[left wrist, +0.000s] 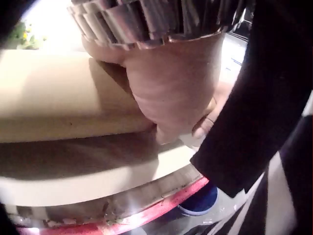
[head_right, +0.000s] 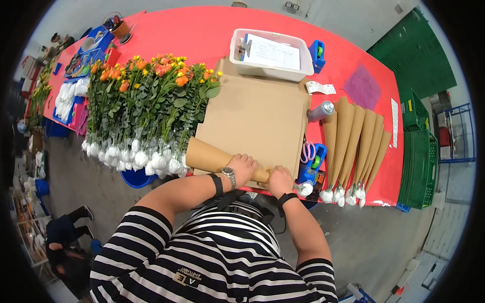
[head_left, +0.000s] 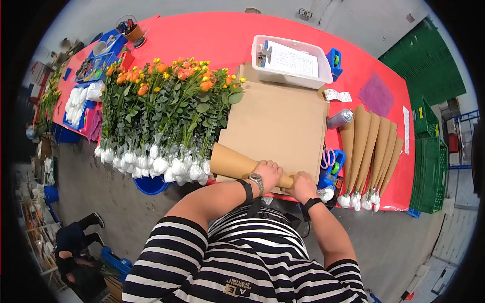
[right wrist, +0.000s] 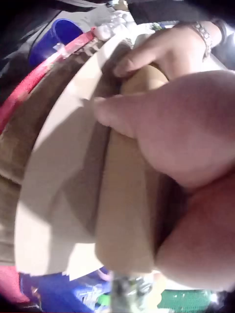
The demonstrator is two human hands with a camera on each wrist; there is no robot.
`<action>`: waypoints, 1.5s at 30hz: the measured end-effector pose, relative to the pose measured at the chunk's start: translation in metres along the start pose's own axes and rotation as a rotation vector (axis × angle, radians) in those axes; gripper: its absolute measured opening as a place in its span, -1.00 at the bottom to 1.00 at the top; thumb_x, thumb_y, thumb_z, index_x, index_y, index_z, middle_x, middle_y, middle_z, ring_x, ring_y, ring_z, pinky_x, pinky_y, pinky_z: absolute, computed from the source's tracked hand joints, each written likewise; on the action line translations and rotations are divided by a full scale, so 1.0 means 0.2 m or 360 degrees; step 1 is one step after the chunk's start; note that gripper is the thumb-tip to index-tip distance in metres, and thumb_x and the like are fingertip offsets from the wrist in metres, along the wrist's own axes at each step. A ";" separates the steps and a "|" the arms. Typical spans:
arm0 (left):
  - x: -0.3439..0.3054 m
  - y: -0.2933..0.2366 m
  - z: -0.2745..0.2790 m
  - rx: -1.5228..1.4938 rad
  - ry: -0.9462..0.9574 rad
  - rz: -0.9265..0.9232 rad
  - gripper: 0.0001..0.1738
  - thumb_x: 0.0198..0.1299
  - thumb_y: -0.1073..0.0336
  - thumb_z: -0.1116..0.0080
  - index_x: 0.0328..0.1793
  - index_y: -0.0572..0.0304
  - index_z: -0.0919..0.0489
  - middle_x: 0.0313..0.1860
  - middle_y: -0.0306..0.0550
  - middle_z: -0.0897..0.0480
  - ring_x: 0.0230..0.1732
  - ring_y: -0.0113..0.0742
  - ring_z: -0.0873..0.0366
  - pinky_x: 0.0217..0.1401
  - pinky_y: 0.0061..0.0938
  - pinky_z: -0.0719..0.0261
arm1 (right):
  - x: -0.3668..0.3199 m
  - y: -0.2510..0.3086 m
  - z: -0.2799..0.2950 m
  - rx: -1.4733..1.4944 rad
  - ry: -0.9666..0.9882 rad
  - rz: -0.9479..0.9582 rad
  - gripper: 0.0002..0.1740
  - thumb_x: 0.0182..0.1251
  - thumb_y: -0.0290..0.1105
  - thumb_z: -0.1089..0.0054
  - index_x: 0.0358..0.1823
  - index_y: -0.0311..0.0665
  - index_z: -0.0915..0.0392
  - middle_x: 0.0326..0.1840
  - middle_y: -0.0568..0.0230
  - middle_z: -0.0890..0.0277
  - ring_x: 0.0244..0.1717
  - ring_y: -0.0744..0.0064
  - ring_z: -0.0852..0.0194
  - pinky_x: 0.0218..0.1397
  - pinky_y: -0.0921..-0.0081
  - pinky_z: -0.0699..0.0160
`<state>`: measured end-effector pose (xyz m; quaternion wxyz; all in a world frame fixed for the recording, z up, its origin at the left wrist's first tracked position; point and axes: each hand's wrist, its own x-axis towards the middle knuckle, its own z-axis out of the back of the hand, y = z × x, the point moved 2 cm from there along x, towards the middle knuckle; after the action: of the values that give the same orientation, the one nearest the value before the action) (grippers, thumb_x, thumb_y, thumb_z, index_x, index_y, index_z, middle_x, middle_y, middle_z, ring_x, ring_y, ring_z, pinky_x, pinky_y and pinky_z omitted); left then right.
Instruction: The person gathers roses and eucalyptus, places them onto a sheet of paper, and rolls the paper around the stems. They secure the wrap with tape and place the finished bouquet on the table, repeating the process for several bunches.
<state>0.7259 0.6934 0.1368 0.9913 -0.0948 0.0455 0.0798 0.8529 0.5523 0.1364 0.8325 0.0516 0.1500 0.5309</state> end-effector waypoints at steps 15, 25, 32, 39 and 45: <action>0.02 0.04 0.08 -0.0260 0.0515 -0.0013 -0.51 0.01 0.07 -0.40 0.07 0.12 -0.76 -0.04 0.08 -0.81 -0.02 -0.04 -0.80 0.04 -0.16 -0.72 | -0.12 0.10 0.06 0.0024 -0.0008 -0.0083 -0.65 0.00 -0.19 -0.60 -0.22 -0.15 -0.71 -0.31 0.09 -0.60 -0.17 -0.03 -0.68 -0.11 0.05 -0.67; -0.01 -0.03 0.24 -0.0063 0.0442 -0.0328 -0.43 -0.14 -0.12 -0.53 -0.10 0.12 -0.79 -0.16 0.06 -0.81 -0.03 0.00 -0.79 0.00 -0.16 -0.74 | -0.15 0.06 0.12 0.0699 0.0807 -0.0238 -0.29 0.00 0.10 -0.64 -0.01 -0.35 -0.71 -0.12 -0.21 -0.73 -0.04 -0.30 -0.67 0.06 0.10 -0.65; 0.12 0.04 0.30 -0.0729 0.1321 -0.0012 -0.25 -0.18 -0.25 -0.58 -0.04 0.25 -0.80 -0.10 0.15 -0.81 -0.07 0.05 -0.79 0.03 -0.09 -0.73 | -0.20 0.08 0.15 0.0082 -0.0405 0.0083 -0.59 -0.12 -0.22 -0.65 -0.40 -0.21 -0.55 -0.37 0.10 -0.57 -0.22 -0.04 -0.67 -0.22 0.05 -0.61; 0.09 -0.12 0.39 0.0013 0.0614 -0.0320 -0.28 -0.16 -0.21 -0.56 -0.03 0.27 -0.80 -0.12 0.14 -0.81 -0.04 0.04 -0.79 0.05 -0.13 -0.73 | -0.23 0.07 0.16 0.0375 0.0201 -0.0252 -0.60 -0.10 -0.19 -0.62 -0.33 -0.27 -0.64 -0.30 -0.01 -0.67 -0.23 -0.09 -0.68 -0.16 0.08 -0.65; 0.12 -0.12 0.50 -0.0331 0.1214 -0.0093 -0.45 -0.06 -0.06 -0.52 -0.04 0.18 -0.79 -0.12 0.07 -0.82 -0.02 -0.01 -0.80 0.05 -0.16 -0.72 | -0.23 0.04 0.16 0.0074 -0.0431 -0.0040 -0.55 -0.10 -0.15 -0.67 -0.29 -0.26 -0.66 -0.26 -0.01 -0.68 -0.19 -0.10 -0.71 -0.11 0.06 -0.69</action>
<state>0.7615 0.6940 0.2357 0.8901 -0.2188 0.3994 0.0149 0.8373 0.5163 0.1770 0.8503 0.1402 0.0492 0.5049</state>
